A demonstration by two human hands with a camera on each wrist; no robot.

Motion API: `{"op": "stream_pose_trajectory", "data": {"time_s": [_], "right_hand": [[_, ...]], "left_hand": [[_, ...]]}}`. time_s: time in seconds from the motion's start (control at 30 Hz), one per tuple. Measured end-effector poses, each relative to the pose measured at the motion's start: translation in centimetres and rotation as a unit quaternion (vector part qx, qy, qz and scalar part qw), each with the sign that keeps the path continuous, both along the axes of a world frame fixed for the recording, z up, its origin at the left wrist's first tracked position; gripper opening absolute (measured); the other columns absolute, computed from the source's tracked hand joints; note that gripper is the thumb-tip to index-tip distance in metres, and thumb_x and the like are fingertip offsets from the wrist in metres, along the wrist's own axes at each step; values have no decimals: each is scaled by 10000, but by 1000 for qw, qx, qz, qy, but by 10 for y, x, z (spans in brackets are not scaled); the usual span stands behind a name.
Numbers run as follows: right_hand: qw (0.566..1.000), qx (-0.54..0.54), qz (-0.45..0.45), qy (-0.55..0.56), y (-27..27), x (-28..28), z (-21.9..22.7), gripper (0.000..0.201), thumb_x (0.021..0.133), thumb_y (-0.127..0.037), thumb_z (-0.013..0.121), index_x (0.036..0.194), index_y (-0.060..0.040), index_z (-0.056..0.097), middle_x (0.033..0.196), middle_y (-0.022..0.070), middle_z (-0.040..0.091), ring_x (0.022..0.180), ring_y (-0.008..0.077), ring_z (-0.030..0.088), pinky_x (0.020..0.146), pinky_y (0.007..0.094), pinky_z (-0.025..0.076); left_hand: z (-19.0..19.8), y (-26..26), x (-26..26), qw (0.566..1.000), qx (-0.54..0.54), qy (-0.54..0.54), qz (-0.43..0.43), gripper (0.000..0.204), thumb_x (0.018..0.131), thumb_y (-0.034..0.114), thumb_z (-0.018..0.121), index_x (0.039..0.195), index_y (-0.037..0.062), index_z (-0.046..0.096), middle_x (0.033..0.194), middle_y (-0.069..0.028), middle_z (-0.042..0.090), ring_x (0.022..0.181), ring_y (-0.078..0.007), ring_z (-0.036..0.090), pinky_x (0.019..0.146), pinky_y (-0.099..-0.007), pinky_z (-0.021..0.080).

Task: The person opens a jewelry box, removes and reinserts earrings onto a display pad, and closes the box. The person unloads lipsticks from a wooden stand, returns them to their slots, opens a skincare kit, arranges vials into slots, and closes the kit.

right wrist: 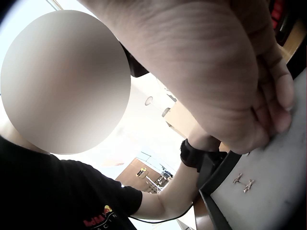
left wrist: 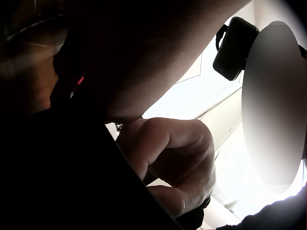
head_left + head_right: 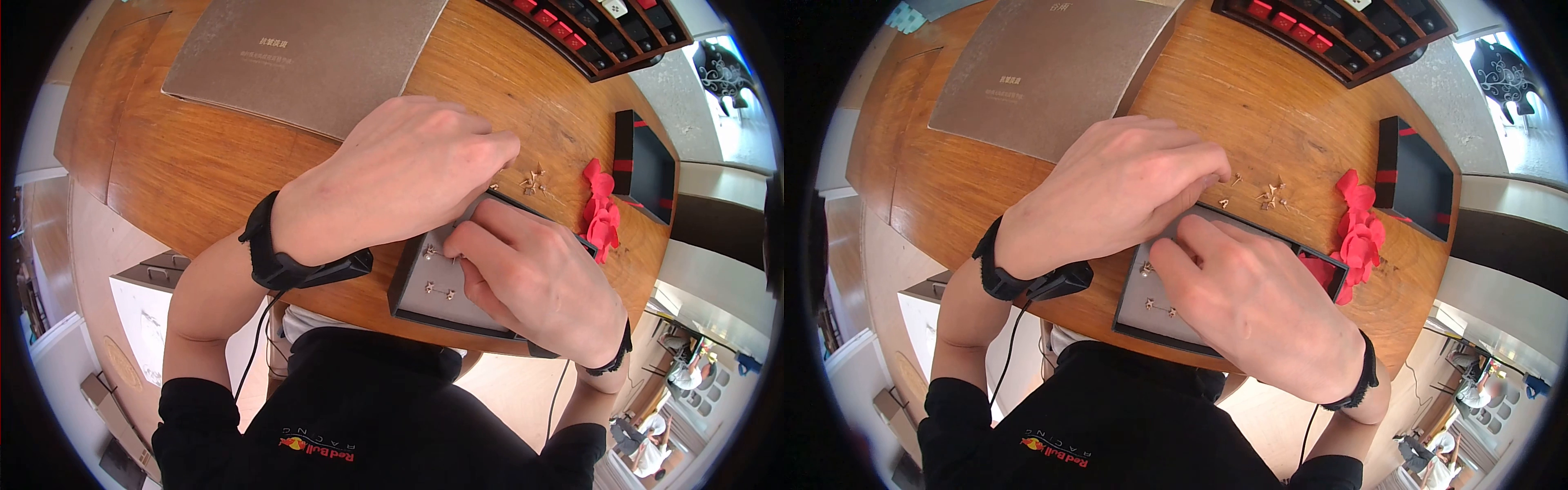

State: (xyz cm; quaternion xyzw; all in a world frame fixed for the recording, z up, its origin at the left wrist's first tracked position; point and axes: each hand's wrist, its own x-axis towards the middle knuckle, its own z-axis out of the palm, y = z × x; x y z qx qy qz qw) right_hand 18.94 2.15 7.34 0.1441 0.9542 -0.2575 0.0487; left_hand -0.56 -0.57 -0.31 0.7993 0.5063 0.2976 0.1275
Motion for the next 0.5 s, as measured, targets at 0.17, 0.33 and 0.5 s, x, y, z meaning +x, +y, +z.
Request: {"op": "stream_pose_trajectory", "data": {"time_s": [0.17, 0.33, 0.5], "right_hand": [[997, -22, -47, 58, -5, -3, -9, 239, 842, 10, 740, 1067, -41, 681, 1003, 122, 627, 817, 338, 685, 695, 426, 590], [999, 2, -26, 44, -6, -3, -11, 226, 859, -19, 764, 1069, -39, 683, 1002, 116, 637, 835, 322, 694, 702, 419, 592], [999, 13, -17, 30, -6, -5, -9, 218, 865, -42, 764, 1067, -39, 682, 1003, 114, 640, 869, 318, 698, 711, 417, 592]], "left_hand": [[-1, 0, -1, 1000, 3, -21, -4, 109, 855, 65, 719, 960, 42, 695, 768, -112, 685, 749, -321, 691, 670, -425, 535], [-3, 1, -1, 999, 12, -33, -7, 113, 833, 67, 724, 931, 46, 673, 729, -100, 646, 711, -315, 664, 645, -415, 515], [-3, 1, -1, 999, 11, -30, -5, 98, 845, 72, 721, 917, 51, 659, 737, -101, 652, 709, -319, 660, 645, -423, 511]]}}
